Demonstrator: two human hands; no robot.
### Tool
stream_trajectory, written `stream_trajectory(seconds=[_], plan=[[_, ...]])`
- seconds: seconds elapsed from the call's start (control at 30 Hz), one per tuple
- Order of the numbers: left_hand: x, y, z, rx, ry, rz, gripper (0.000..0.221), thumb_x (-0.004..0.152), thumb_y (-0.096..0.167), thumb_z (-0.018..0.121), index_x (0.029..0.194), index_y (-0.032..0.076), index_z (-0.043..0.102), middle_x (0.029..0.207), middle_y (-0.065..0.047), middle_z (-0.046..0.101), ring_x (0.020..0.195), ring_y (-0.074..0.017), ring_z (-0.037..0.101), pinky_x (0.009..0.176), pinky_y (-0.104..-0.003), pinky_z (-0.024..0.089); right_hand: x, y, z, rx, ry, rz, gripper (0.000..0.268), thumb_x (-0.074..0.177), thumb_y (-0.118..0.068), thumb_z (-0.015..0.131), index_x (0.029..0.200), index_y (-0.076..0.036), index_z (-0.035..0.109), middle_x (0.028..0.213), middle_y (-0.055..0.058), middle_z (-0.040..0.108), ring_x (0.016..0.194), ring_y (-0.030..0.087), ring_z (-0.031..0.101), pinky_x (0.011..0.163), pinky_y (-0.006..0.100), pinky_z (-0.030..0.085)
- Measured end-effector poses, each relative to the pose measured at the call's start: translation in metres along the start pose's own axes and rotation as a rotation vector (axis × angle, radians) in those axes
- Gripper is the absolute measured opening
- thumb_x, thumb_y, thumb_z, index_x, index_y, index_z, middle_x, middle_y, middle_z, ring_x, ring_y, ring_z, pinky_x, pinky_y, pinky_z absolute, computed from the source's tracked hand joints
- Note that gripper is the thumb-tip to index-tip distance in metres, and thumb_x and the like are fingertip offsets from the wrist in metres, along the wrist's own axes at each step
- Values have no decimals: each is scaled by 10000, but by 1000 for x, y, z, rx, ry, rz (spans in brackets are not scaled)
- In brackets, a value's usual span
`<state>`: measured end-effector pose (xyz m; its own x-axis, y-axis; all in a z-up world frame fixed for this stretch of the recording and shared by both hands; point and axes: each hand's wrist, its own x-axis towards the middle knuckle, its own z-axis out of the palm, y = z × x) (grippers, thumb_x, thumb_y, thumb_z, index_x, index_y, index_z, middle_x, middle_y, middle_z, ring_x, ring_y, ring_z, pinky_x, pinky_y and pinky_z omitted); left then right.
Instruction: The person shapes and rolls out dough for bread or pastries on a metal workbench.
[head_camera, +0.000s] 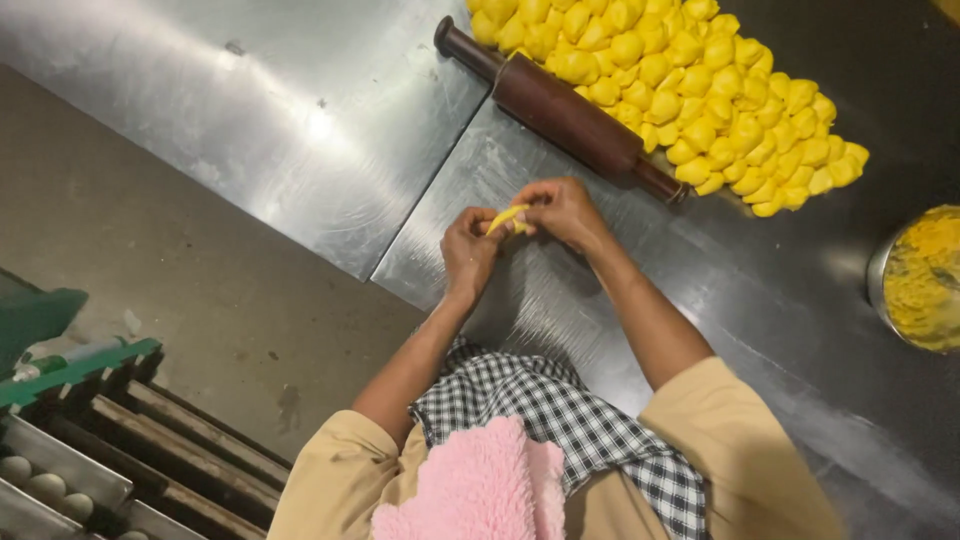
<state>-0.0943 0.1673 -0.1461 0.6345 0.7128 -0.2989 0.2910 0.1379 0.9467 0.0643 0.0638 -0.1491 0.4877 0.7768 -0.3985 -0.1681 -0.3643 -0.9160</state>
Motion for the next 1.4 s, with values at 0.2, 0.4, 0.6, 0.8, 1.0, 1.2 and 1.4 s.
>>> stream_trajectory(seconds=[0.2, 0.4, 0.6, 0.8, 1.0, 1.2, 1.4], plan=[[17, 9, 4, 294, 161, 269, 222, 886, 162, 796, 1031, 37, 683, 767, -114, 719, 668, -240, 709, 639, -381, 554, 34, -21, -9, -418, 152, -324, 146, 801, -50, 776, 947, -46, 787, 842, 100, 716, 760, 164, 700, 673, 300, 560], [30, -1, 2, 352, 211, 387, 245, 875, 163, 775, 1044, 53, 635, 809, -131, 697, 697, -289, 702, 653, -403, 544, 60, -9, -1, -568, 217, -613, 155, 744, -22, 786, 897, -24, 762, 830, 127, 643, 787, 282, 676, 713, 384, 547], [16, 13, -5, 718, 167, 442, 175, 984, 178, 725, 1124, 91, 669, 1116, -173, 625, 910, -328, 660, 725, -448, 526, 53, 4, 7, -704, 339, -697, 88, 821, -44, 766, 902, -32, 733, 911, 133, 652, 883, 333, 635, 784, 433, 526], [20, -9, -26, 983, 46, 1036, 402, 1018, 206, 616, 1389, 50, 613, 1478, -127, 556, 1318, -300, 546, 1048, -458, 443, 1, -11, 7, -960, 311, -852, 464, 935, 47, 604, 1397, 21, 566, 1383, 186, 595, 1295, 388, 532, 1107, 488, 439], [12, -23, -40, 1180, -33, 1051, 456, 1046, 323, 591, 1444, 101, 598, 1538, -57, 525, 1441, -276, 438, 1089, -508, 302, -9, 5, 7, -1121, 110, -877, 597, 918, -33, 587, 1502, 28, 482, 1606, 200, 426, 1535, 360, 343, 1282, 534, 232], [7, 5, -39, 1030, -36, 1022, 372, 950, 316, 698, 1287, 166, 655, 1387, -31, 605, 1297, -283, 504, 1021, -520, 330, -24, 2, 13, -1056, 146, -733, 560, 963, -171, 627, 1465, 36, 490, 1588, 211, 424, 1519, 364, 332, 1254, 547, 203], [68, 72, 25, 766, -10, 1114, 363, 936, 149, 743, 1290, 118, 672, 1210, -107, 624, 1153, -327, 528, 982, -497, 389, -127, 20, 20, -710, 507, -764, 448, 990, -110, 625, 1414, 25, 569, 1494, 192, 556, 1447, 355, 488, 1251, 534, 338]])
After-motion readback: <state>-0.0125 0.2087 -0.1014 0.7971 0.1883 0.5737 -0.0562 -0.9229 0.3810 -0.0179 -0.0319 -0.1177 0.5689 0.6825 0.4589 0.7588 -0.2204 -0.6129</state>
